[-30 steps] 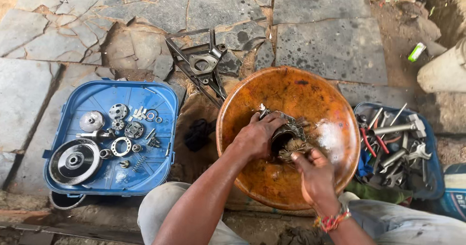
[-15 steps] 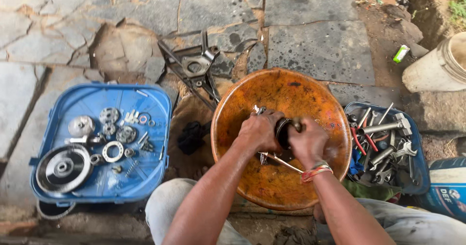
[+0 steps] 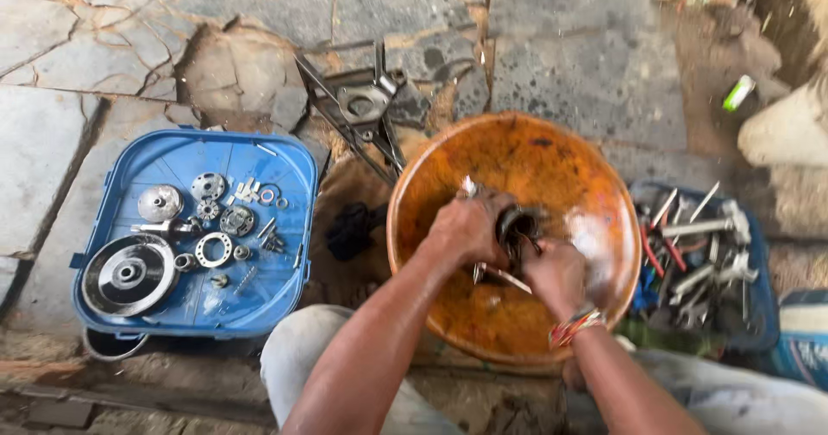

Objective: The person scrubs a cylindrical mechanical part with a brush inside a basin filled with liquid. They rotate the part to clean different sides and occasionally dip the brush into the liquid. A blue tray with other mechanical parts and a toolbox are visible nearby.

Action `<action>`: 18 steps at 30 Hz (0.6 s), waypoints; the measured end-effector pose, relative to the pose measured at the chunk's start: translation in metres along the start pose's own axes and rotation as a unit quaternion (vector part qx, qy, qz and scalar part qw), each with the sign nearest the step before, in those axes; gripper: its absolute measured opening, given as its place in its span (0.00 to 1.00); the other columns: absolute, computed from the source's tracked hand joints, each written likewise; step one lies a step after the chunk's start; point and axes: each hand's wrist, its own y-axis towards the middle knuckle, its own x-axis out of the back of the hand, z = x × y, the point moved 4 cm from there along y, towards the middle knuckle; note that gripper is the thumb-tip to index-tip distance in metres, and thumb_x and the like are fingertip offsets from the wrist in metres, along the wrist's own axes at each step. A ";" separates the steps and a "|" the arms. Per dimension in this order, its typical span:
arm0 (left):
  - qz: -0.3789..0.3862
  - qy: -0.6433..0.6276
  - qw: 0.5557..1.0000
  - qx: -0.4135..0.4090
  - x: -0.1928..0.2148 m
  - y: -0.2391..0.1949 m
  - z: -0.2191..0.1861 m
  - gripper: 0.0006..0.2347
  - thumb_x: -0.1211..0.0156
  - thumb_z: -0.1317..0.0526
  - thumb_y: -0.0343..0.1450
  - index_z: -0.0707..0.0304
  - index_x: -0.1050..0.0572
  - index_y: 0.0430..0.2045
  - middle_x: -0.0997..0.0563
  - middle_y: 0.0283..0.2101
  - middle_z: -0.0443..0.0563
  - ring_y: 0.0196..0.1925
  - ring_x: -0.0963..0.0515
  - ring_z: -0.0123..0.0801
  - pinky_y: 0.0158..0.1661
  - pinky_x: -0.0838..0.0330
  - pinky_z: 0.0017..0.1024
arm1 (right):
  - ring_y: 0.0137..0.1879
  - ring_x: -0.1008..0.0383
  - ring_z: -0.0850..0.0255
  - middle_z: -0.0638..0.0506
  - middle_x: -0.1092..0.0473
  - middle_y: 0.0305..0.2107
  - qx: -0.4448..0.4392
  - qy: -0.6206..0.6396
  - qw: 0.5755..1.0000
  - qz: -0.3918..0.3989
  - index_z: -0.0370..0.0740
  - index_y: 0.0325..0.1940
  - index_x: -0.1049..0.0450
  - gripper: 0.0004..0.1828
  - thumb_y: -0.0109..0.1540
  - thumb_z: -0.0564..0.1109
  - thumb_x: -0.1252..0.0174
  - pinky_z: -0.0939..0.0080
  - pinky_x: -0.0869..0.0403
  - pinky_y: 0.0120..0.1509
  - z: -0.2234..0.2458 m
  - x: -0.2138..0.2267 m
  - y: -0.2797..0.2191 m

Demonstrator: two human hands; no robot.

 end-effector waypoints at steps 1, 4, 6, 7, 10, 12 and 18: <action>0.011 -0.003 1.000 0.016 -0.002 -0.004 0.002 0.41 0.21 0.49 0.48 0.45 0.30 0.60 0.23 0.59 0.53 0.57 0.21 0.52 0.56 0.25 0.44 | 0.22 0.27 0.52 0.38 0.25 0.21 -0.064 0.095 0.990 0.077 0.35 0.36 0.19 0.24 0.67 0.60 0.38 0.53 0.28 0.30 -0.015 -0.016 -0.006; 0.019 0.004 0.999 0.030 0.006 0.003 -0.001 0.42 0.19 0.50 0.49 0.44 0.32 0.62 0.26 0.61 0.52 0.58 0.23 0.53 0.58 0.27 0.44 | 0.24 0.26 0.60 0.42 0.25 0.26 -0.160 0.382 0.895 0.164 0.31 0.38 0.20 0.22 0.67 0.56 0.38 0.60 0.28 0.28 -0.037 -0.034 -0.006; 0.016 0.013 0.999 0.028 0.007 0.000 -0.003 0.44 0.18 0.52 0.48 0.45 0.34 0.62 0.28 0.63 0.50 0.59 0.24 0.52 0.59 0.30 0.44 | 0.35 0.23 0.71 0.53 0.20 0.34 -0.119 0.560 0.815 0.088 0.35 0.41 0.18 0.11 0.62 0.47 0.31 0.73 0.25 0.39 -0.038 -0.029 -0.014; 0.017 0.008 0.999 0.030 0.007 -0.002 -0.004 0.43 0.18 0.53 0.48 0.45 0.33 0.62 0.28 0.63 0.50 0.60 0.25 0.52 0.60 0.30 0.44 | 0.31 0.29 0.67 0.51 0.22 0.33 -0.139 0.542 0.827 0.060 0.36 0.41 0.20 0.11 0.62 0.46 0.31 0.68 0.30 0.34 -0.040 -0.019 -0.015; 0.038 0.011 0.999 0.036 0.007 -0.005 -0.005 0.43 0.19 0.53 0.49 0.46 0.34 0.62 0.27 0.63 0.51 0.62 0.25 0.52 0.64 0.33 0.43 | 0.30 0.36 0.61 0.51 0.25 0.34 -0.103 0.505 0.856 -0.034 0.36 0.43 0.23 0.11 0.62 0.46 0.32 0.61 0.36 0.31 -0.023 0.031 -0.022; 0.058 0.019 0.997 0.045 0.006 -0.001 -0.005 0.44 0.18 0.52 0.50 0.45 0.36 0.64 0.27 0.63 0.52 0.63 0.25 0.49 0.69 0.39 0.44 | 0.41 0.26 0.66 0.54 0.23 0.38 0.064 0.483 0.867 -0.103 0.35 0.45 0.23 0.13 0.61 0.46 0.34 0.67 0.25 0.46 0.015 0.066 -0.027; 0.025 0.024 0.999 0.033 -0.006 0.010 0.000 0.45 0.18 0.55 0.50 0.45 0.38 0.65 0.33 0.67 0.52 0.64 0.28 0.48 0.70 0.50 0.50 | 0.47 0.29 0.55 0.43 0.30 0.41 0.294 -0.149 0.938 0.107 0.31 0.55 0.30 0.15 0.64 0.38 0.45 0.58 0.25 0.51 0.077 0.068 -0.036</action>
